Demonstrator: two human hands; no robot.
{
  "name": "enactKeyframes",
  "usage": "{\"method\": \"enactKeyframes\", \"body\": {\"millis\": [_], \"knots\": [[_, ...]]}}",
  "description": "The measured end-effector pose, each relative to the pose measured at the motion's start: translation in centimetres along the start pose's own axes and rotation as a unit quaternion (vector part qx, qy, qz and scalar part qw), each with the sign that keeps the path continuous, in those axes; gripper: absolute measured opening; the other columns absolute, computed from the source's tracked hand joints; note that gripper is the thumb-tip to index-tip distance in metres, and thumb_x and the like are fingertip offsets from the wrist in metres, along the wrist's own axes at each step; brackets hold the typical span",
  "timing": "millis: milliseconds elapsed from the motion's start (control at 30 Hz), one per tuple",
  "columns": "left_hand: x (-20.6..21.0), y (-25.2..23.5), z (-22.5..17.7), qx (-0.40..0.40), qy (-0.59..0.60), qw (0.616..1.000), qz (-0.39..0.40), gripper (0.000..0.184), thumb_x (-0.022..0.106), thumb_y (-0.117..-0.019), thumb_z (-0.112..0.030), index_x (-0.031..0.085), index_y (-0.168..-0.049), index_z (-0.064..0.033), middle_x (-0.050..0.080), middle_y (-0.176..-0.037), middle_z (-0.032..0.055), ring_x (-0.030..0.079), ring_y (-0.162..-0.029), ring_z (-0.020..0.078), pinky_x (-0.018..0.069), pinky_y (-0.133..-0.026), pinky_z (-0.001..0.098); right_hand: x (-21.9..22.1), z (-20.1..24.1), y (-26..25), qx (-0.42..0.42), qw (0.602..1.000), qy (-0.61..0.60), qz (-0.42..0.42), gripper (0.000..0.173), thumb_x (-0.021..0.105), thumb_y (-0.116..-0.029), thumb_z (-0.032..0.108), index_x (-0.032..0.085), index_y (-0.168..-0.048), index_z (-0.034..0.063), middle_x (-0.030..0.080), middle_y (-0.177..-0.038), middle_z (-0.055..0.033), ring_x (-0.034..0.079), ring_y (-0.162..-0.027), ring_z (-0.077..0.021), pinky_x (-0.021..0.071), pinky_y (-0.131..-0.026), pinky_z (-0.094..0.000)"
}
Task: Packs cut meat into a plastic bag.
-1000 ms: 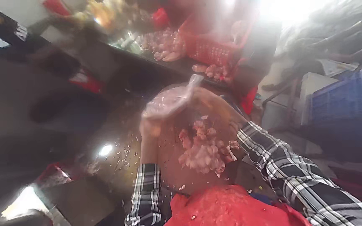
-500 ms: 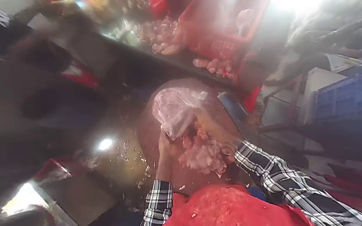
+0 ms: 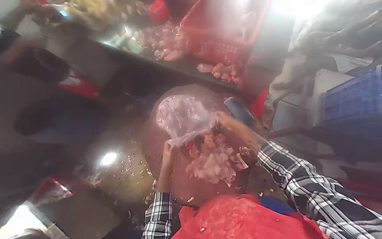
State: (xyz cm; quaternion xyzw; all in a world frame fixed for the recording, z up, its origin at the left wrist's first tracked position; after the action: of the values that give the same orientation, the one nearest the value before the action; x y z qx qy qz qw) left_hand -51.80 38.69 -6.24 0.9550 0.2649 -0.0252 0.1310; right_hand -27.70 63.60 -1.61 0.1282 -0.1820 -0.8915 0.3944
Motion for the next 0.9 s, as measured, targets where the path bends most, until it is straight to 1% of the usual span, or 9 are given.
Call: {"method": "enactKeyframes", "body": {"millis": [67, 133, 200, 300, 400, 500, 633, 800, 900], "knots": [[0.4, 0.6, 0.2, 0.013, -0.115, 0.992, 0.047, 0.082, 0.077, -0.0872, -0.04, 0.039, -0.146, 0.0024, 0.06, -0.135, 0.0174, 0.062, -0.121, 0.0197, 0.0536, -0.103, 0.0374, 0.3, 0.4, -0.4, -0.009, 0.994, 0.089, 0.063, 0.029, 0.05, -0.107, 0.016, 0.062, -0.129, 0.0015, 0.068, -0.109, -0.0141, 0.066, -0.09, -0.019, 0.057, -0.082, -0.04], [0.8, 0.0, -0.1, 0.031, -0.288, 0.956, 0.049, 0.055, 0.07, -0.0933, -0.031, 0.054, -0.135, -0.0002, 0.066, -0.124, 0.0179, 0.065, -0.114, 0.026, 0.0533, -0.101, 0.0466, 0.1, 1.0, -2.0, -0.063, 0.929, 0.349, 0.107, 0.023, 0.054, -0.1031, 0.008, 0.071, -0.117, 0.0018, 0.071, -0.109, -0.0159, 0.068, -0.099, -0.0261, 0.0547, -0.09, -0.0489], [0.9, -1.6, -0.3, 0.051, -0.385, 0.92, 0.043, 0.032, 0.059, -0.1001, -0.027, 0.066, -0.122, -0.005, 0.072, -0.107, 0.0151, 0.07, -0.103, 0.0295, 0.055, -0.093, 0.0545, -0.2, 2.2, -2.5, -0.07, 0.818, 0.565, 0.085, 0.022, 0.061, -0.099, 0.013, 0.076, -0.115, 0.0156, 0.073, -0.115, -0.0128, 0.069, -0.108, -0.0349, 0.0528, -0.091, -0.0635], [1.1, -3.9, 0.4, 0.079, -0.462, 0.881, 0.063, 0.026, 0.052, -0.1017, -0.021, 0.07, -0.119, -0.0126, 0.073, -0.113, 0.0096, 0.067, -0.112, 0.0286, 0.0488, -0.102, 0.058, -0.9, 1.7, -3.7, -0.07, 0.752, 0.655, 0.028, 0.026, 0.065, -0.0974, 0.021, 0.072, -0.123, 0.0186, 0.072, -0.113, -0.0144, 0.069, -0.102, -0.0401, 0.0538, -0.083, -0.0677], [1.2, -3.9, 1.2, 0.051, -0.483, 0.871, 0.071, 0.029, 0.053, -0.1013, -0.018, 0.069, -0.124, -0.0114, 0.071, -0.12, 0.0106, 0.065, -0.119, 0.0297, 0.0443, -0.109, 0.0574, -1.3, -1.4, -4.7, -0.068, 0.741, 0.667, 0.023, 0.031, 0.064, -0.0971, 0.035, 0.071, -0.12, 0.0156, 0.074, -0.102, -0.0165, 0.071, -0.093, -0.0407, 0.0534, -0.079, -0.0676], [0.9, -0.4, 2.3, 0.048, -0.454, 0.888, 0.056, 0.025, 0.052, -0.1016, -0.014, 0.07, -0.117, -0.0057, 0.073, -0.109, 0.0152, 0.069, -0.107, 0.0329, 0.0512, -0.1, 0.0572, -1.1, -3.3, -2.7, -0.042, 0.745, 0.663, 0.059, 0.028, 0.051, -0.1035, 0.028, 0.071, -0.11, 0.009, 0.073, -0.101, -0.0186, 0.07, -0.097, -0.0418, 0.0537, -0.081, -0.0672], [1.7, 7.3, 4.1, 0.025, -0.422, 0.904, 0.066, 0.021, 0.057, -0.1005, -0.018, 0.072, -0.105, -0.0043, 0.073, -0.095, 0.0147, 0.071, -0.095, 0.0324, 0.0564, -0.089, 0.0557, -0.7, -4.1, 3.2, -0.011, 0.738, 0.661, 0.134, 0.027, 0.049, -0.1046, 0.02, 0.071, -0.114, 0.0081, 0.073, -0.106, -0.02, 0.069, -0.101, -0.0433, 0.0515, -0.085, -0.0682], [5.3, 14.4, 6.2, 0.049, -0.433, 0.896, 0.087, 0.02, 0.056, -0.1012, -0.016, 0.075, -0.106, -0.0103, 0.074, -0.106, 0.0077, 0.069, -0.105, 0.0255, 0.0516, -0.1, 0.0511, -3.3, -6.4, 10.2, 0.011, 0.718, 0.676, 0.163, 0.021, 0.054, -0.1027, 0.02, 0.071, -0.107, 0.0069, 0.072, -0.099, -0.0187, 0.07, -0.095, -0.0421, 0.0537, -0.076, -0.0651], [7.2, 16.8, 6.2, 0.063, -0.438, 0.888, 0.124, 0.023, 0.055, -0.1024, -0.019, 0.075, -0.112, -0.0109, 0.073, -0.114, 0.0077, 0.069, -0.109, 0.0255, 0.0519, -0.1, 0.0513, -4.4, -8.2, 13.6, 0.074, 0.737, 0.654, 0.151, 0.026, 0.048, -0.106, 0.022, 0.069, -0.113, 0.0089, 0.072, -0.105, -0.0203, 0.069, -0.1, -0.0449, 0.053, -0.076, -0.0677]]}}
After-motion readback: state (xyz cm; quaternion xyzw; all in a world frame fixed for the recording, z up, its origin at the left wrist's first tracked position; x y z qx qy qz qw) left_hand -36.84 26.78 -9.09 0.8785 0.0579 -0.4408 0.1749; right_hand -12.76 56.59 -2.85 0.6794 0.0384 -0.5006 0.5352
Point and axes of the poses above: each hand's wrist, its own y-axis away from the middle knuckle, its own x-axis out of the palm, z = x × y, the point moved 5 cm from there along -y, towards the middle knuckle
